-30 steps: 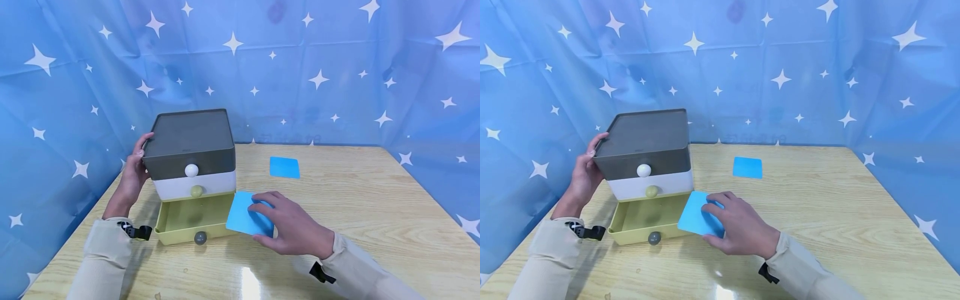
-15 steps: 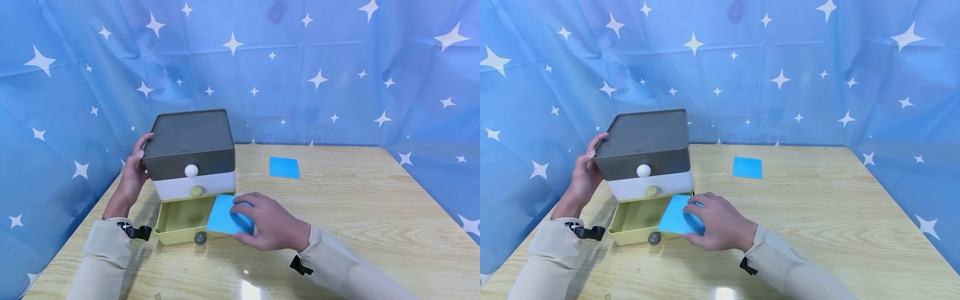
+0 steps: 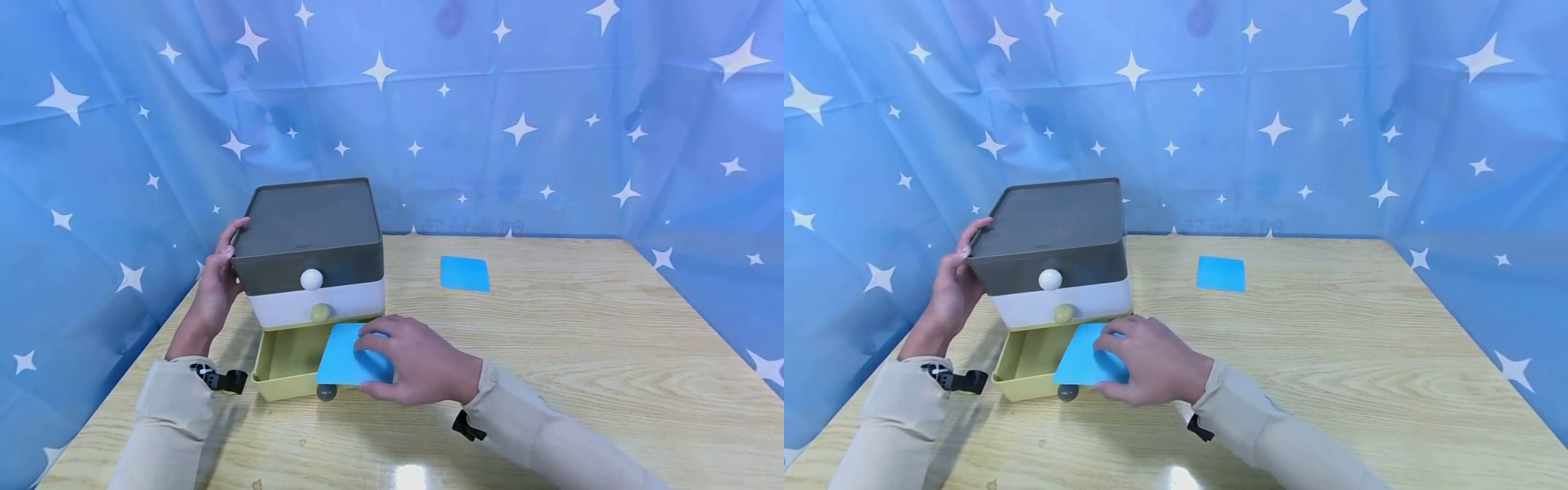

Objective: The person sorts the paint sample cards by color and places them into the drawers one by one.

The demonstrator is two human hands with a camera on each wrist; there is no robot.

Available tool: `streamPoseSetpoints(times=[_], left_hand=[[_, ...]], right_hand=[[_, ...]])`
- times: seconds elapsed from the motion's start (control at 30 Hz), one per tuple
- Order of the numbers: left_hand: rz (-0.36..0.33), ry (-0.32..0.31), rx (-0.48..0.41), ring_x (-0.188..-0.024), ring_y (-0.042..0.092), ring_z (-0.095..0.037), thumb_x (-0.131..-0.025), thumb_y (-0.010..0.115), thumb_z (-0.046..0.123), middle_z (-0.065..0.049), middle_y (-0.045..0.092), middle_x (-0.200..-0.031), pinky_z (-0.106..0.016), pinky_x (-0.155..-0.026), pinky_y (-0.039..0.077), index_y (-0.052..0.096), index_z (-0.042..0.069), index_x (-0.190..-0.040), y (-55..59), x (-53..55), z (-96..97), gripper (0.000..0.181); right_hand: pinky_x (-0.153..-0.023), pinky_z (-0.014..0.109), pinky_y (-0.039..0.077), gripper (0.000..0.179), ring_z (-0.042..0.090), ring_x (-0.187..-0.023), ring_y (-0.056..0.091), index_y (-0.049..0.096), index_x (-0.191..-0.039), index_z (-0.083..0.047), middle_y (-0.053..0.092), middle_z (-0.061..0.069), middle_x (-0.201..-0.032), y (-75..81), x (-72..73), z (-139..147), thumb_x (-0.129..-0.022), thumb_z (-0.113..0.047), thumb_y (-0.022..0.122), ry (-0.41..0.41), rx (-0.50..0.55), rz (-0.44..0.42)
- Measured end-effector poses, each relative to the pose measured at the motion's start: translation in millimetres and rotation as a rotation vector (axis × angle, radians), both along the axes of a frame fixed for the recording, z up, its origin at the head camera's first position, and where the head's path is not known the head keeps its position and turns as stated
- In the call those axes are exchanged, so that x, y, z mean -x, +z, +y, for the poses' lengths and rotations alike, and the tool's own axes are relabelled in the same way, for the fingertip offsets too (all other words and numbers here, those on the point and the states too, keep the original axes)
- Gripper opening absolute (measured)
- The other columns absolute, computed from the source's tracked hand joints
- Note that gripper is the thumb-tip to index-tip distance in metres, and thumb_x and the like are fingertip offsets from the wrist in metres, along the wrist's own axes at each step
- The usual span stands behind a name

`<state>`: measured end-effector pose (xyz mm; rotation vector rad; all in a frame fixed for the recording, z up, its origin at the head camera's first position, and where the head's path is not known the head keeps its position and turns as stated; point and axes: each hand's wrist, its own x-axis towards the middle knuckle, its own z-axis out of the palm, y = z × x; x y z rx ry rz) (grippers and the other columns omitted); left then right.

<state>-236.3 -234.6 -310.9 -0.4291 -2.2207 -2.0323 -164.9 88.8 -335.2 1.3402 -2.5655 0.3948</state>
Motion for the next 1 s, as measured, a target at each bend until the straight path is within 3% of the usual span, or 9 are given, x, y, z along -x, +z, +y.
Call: streamPoseSetpoints(times=[0.4, 0.7, 1.0], left_hand=[[-0.001, 0.001, -0.005, -0.139, 0.029, -0.028, -0.1, 0.02, 0.051, -0.003, 0.012, -0.166, -0.052, -0.104, 0.025, 0.024, 0.042, -0.155, 0.2, 0.1, -0.8, 0.056], [0.005, -0.008, -0.003, -0.139, 0.03, -0.028, -0.1, 0.02, 0.051, -0.004, 0.012, -0.166, -0.052, -0.103, 0.026, 0.023, 0.042, -0.155, -1.2, -0.1, -1.6, 0.056], [0.011, -0.021, 0.006, -0.139, 0.029, -0.03, -0.101, 0.019, 0.05, -0.004, 0.012, -0.166, -0.054, -0.104, 0.025, 0.022, 0.042, -0.156, -1.4, 0.9, -2.0, 0.056]], right_hand=[[-0.094, 0.036, 0.054, 0.041, 0.019, -0.113, 0.064, 0.07, -0.118, -0.017, 0.065, 0.005, -0.127, -11.9, 6.2, -18, -0.089, -0.046, 0.07, 0.036, -0.058, 0.037], [-0.099, 0.031, 0.052, 0.043, 0.019, -0.119, 0.061, 0.067, -0.125, -0.017, 0.062, 0.004, -0.133, -15.5, 11.0, -32, -0.092, -0.046, 0.066, 0.023, -0.107, -0.028], [-0.096, 0.031, 0.053, 0.042, 0.019, -0.118, 0.06, 0.066, -0.124, -0.017, 0.062, 0.005, -0.132, -20.1, 15.8, -36, -0.093, -0.044, 0.067, -0.011, -0.063, -0.083]])
